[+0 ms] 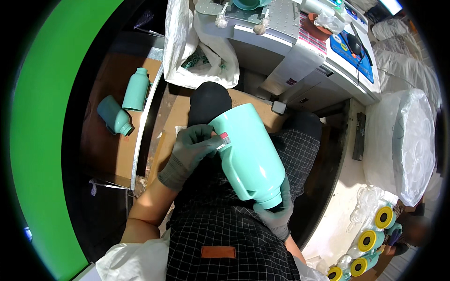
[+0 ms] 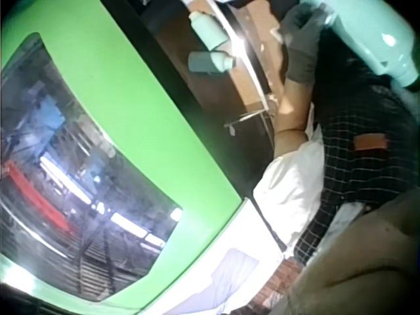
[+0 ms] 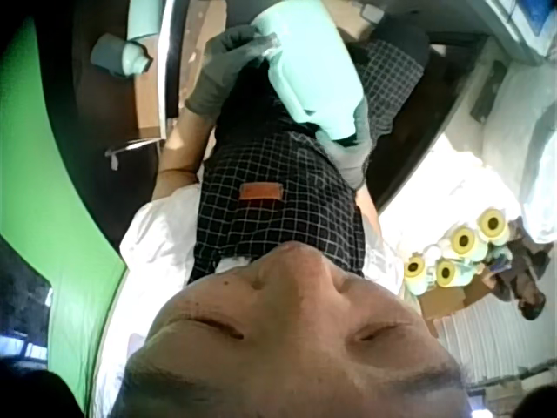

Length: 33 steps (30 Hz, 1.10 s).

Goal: The person assembles teal water bottles by inserting a white plastic ring into the bottle neck, applying a label to the body, and screwing on a yellow cap. The person handles each bottle one at a time and places the completed bottles on the table.

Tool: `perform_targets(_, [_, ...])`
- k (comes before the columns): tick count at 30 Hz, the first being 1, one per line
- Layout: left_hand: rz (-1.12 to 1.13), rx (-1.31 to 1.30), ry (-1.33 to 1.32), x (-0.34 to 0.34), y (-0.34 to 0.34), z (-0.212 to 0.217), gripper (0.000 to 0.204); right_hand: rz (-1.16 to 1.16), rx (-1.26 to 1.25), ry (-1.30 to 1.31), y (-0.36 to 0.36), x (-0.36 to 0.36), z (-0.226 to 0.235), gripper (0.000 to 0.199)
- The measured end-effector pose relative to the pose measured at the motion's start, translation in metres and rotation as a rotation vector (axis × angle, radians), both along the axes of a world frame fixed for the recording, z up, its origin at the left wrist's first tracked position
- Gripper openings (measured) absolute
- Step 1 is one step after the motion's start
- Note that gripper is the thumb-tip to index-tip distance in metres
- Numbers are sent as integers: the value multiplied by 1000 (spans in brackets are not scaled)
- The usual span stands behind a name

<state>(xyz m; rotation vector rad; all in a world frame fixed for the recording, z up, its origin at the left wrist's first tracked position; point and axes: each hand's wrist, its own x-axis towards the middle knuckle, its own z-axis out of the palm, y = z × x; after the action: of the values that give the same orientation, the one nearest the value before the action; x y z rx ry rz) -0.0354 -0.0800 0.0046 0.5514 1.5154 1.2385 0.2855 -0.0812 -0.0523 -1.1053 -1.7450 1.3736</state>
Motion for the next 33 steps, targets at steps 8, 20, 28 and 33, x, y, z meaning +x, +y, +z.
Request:
perform_targets(8, [-288, -365, 935, -42, -13, -1, 57, 103, 132, -70, 21, -6, 18, 112])
perform_targets(20, [-101, 497, 2388, -132, 298, 37, 65, -445, 182, 389, 106, 3, 57, 119])
perform_targets(28, [59, 986, 1811, -78, 195, 112, 68, -512, 582, 167, 188, -6, 95, 108])
perform_targets(33, [5, 1008, 1416, -47, 22, 124, 91, -304, 1093, -367, 270, -120, 142, 103])
